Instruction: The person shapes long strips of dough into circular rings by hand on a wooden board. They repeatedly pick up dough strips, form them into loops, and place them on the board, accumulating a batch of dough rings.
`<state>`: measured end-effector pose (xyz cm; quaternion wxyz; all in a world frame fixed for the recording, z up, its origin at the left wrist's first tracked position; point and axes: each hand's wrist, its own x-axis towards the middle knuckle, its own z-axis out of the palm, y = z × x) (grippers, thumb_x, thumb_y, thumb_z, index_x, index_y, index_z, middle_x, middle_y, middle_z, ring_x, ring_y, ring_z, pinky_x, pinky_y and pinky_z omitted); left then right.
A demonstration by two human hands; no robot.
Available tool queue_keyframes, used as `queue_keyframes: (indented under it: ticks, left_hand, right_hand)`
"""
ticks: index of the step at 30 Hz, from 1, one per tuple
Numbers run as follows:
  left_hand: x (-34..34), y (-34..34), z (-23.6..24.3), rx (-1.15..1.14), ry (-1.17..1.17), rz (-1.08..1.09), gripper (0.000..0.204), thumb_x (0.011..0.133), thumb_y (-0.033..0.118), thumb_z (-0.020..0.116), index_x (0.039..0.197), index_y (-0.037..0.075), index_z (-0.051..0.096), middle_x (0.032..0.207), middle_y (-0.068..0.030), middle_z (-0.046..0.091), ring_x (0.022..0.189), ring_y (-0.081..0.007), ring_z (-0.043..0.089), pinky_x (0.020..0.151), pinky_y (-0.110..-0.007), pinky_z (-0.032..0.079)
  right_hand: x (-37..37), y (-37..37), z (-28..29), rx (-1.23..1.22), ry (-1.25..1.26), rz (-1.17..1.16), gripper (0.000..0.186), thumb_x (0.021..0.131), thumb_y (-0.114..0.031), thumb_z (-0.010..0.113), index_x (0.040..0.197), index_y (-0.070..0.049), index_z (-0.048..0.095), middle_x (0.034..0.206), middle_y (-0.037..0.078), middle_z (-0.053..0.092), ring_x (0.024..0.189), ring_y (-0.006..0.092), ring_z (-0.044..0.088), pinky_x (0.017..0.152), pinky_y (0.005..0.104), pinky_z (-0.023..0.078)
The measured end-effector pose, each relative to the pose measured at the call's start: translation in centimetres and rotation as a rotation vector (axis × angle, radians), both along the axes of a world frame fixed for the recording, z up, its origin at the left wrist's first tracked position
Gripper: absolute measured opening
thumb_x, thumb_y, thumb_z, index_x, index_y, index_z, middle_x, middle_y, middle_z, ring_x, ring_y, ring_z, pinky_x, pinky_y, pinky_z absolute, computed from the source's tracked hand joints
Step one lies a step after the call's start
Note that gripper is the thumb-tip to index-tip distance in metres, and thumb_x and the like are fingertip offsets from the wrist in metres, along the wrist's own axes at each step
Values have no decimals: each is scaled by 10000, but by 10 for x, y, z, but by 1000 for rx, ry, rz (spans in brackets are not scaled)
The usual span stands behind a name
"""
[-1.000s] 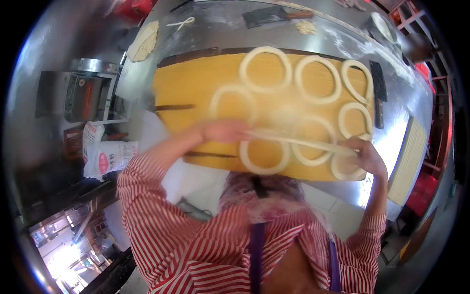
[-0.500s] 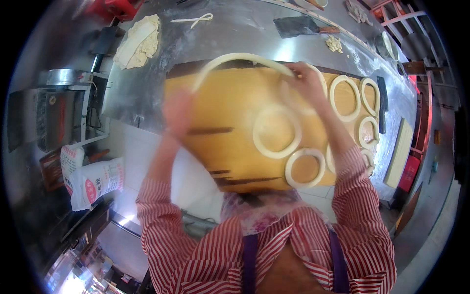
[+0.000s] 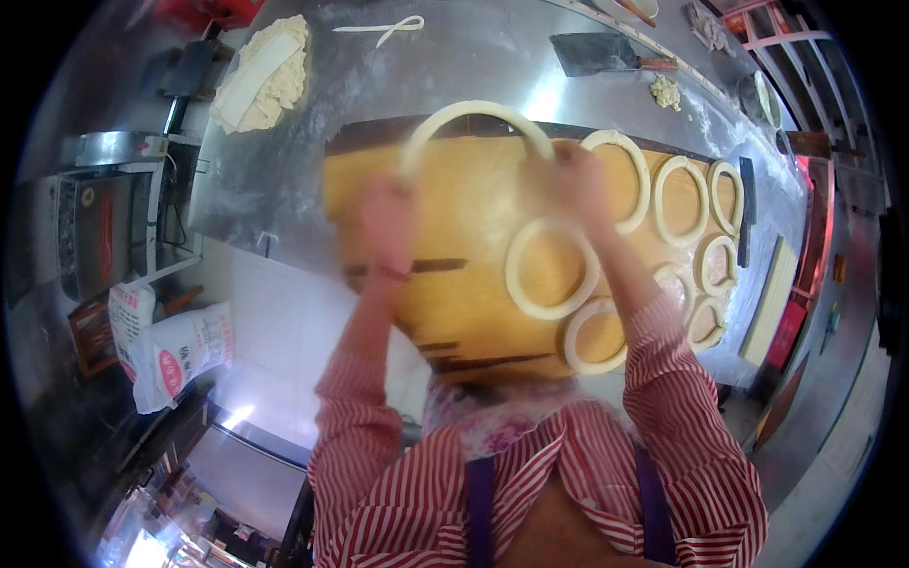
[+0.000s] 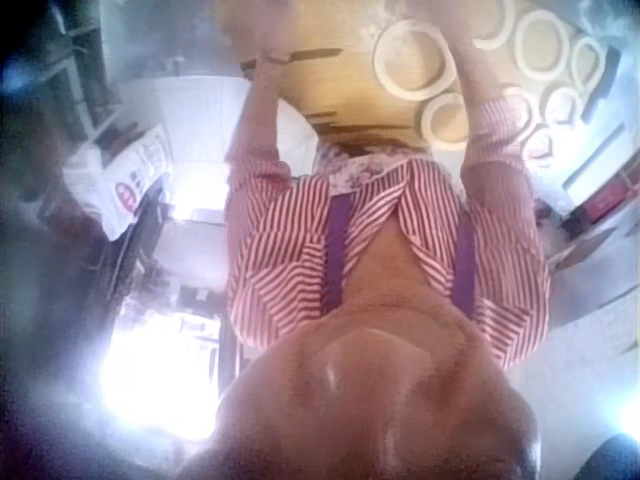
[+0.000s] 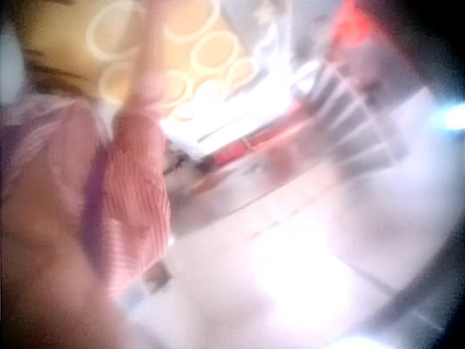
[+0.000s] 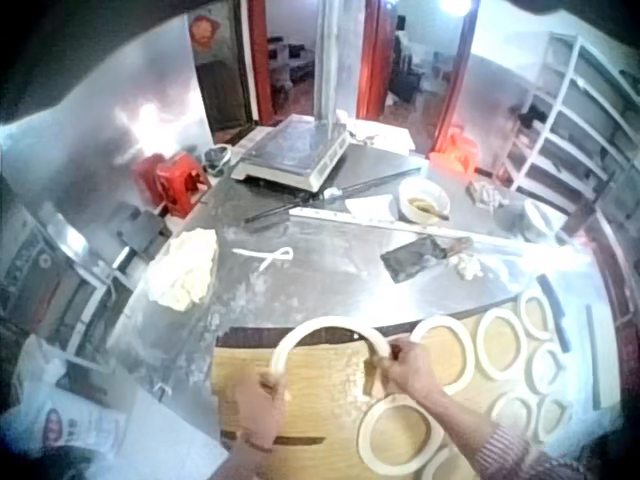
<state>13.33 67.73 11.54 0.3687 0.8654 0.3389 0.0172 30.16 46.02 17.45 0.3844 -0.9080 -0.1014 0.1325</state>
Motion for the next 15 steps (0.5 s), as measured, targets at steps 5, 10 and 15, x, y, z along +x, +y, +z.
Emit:
queue_keyframes:
  ticks: [5, 10, 15]
  left_hand:
    - [30, -21, 21, 92, -58, 69, 484, 886, 302, 743, 1234, 18, 562, 977, -204, 676, 952, -395, 663, 802, -482, 519]
    - [56, -9, 7, 111, -110, -84, 463, 889, 265, 729, 1244, 20, 560, 1157, -223, 625, 1031, -422, 612, 853, -487, 495]
    - [37, -27, 16, 50, -218, -124, 347, 885, 129, 681, 1213, 49, 602, 1183, -165, 622, 1023, -398, 604, 876, -465, 494]
  right_hand:
    - [0, 15, -11, -243, -149, 97, 379, 791, -248, 783, 1029, 20, 661, 947, 197, 683, 868, 355, 678, 775, 435, 544]
    - [4, 13, -21, -215, -181, 108, 272, 824, -150, 705, 1039, 8, 650, 1032, 197, 659, 915, 376, 660, 798, 467, 541]
    - [2, -10, -17, -337, -318, 269, 235, 815, -87, 684, 1046, -51, 664, 1088, 135, 657, 912, 342, 668, 772, 434, 560]
